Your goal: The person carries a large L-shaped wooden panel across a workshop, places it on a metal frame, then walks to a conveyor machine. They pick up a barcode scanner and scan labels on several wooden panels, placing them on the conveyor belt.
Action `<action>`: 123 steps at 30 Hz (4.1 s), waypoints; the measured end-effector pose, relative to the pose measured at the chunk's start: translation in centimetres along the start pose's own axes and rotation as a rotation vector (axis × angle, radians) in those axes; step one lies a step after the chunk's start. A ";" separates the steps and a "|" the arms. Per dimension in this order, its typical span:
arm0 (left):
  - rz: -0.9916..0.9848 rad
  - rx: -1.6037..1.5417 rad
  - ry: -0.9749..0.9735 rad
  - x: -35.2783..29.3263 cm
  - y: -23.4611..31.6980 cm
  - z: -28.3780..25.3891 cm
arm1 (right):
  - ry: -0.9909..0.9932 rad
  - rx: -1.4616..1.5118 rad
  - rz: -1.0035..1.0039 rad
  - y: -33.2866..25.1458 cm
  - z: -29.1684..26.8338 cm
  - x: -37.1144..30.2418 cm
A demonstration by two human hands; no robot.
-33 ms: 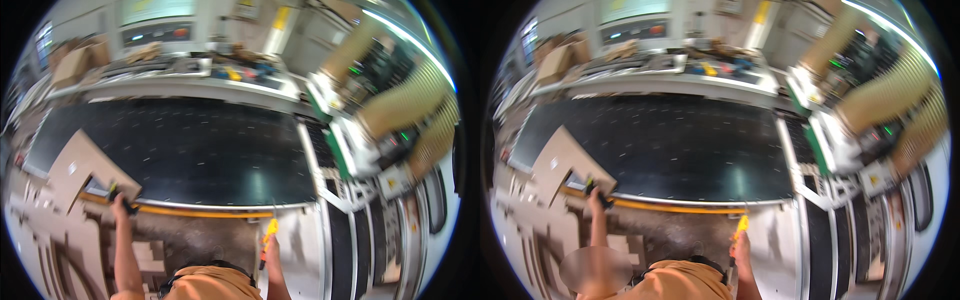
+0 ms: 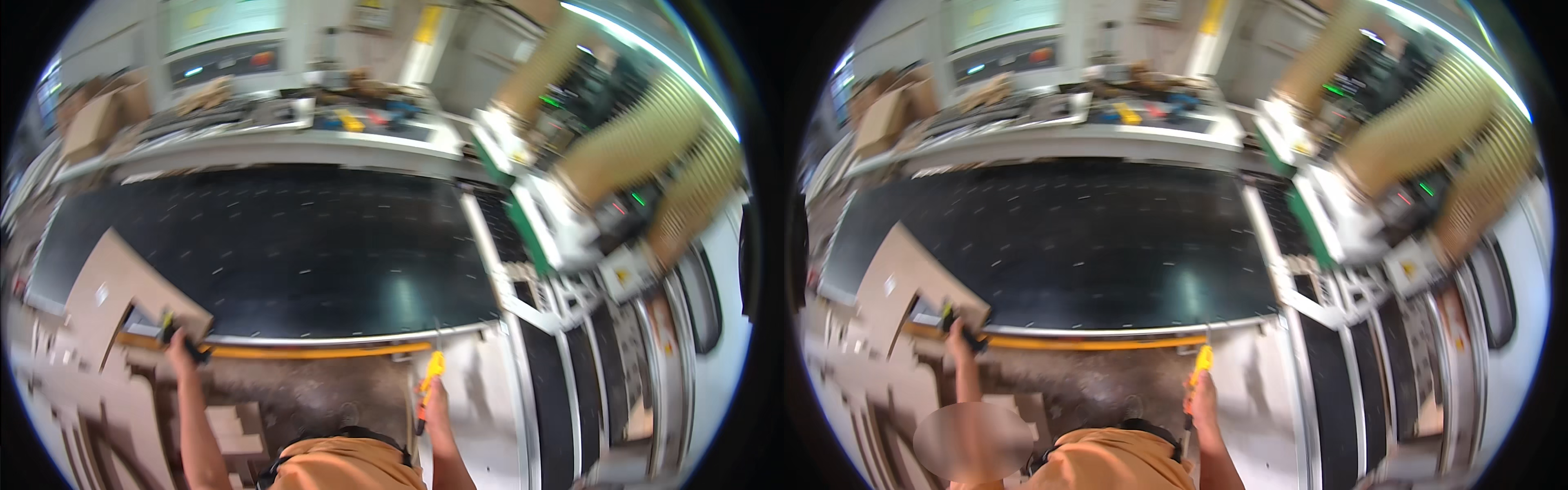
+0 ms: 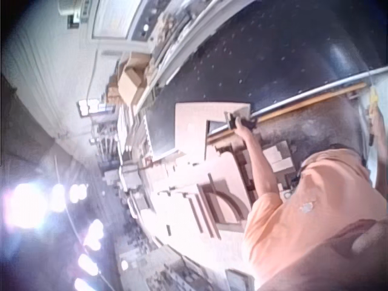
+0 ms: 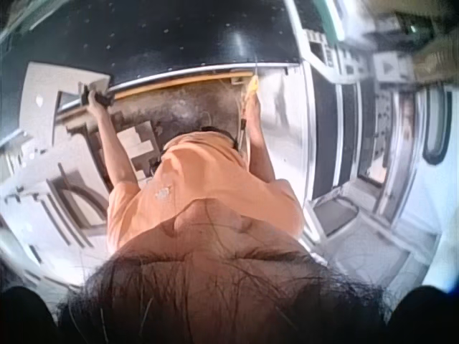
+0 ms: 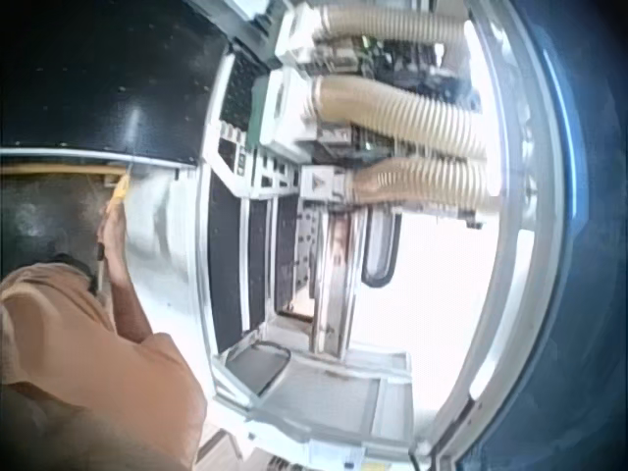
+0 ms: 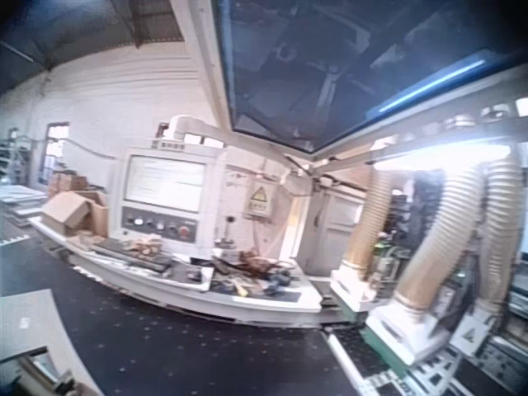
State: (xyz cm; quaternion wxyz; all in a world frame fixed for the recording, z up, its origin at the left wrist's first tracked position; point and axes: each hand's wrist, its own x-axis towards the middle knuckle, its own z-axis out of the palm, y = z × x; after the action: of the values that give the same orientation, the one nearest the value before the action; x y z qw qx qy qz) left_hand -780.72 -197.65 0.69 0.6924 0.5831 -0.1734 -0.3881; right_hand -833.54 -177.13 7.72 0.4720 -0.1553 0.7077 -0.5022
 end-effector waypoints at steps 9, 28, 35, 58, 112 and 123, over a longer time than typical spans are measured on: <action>0.156 0.181 -0.032 2.9 -1.8 -2.7 | 0.550 0.217 -0.356 -2.3 -4.1 1.8; -0.022 0.147 0.058 0.1 1.0 0.2 | 0.643 0.254 -0.460 -4.2 -6.4 4.2; 0.004 0.061 0.129 -1.5 1.0 1.4 | 0.514 0.293 -0.176 -6.1 -6.6 8.5; -0.051 0.001 0.060 5.2 0.3 -3.9 | 0.540 0.415 -0.340 -10.4 -6.3 17.0; -0.187 0.067 0.070 0.0 2.3 1.5 | 0.879 -0.564 -0.057 -25.4 -15.3 32.0; -0.008 0.208 0.211 -1.3 2.4 1.9 | 0.814 -0.501 -0.363 -17.9 -18.9 36.6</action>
State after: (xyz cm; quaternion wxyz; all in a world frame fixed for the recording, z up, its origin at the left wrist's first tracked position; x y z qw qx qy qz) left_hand -782.06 -197.89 3.77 0.6411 0.6899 -0.1364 -0.3073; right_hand -872.18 -199.93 5.29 0.0115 -0.1760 0.8944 -0.4110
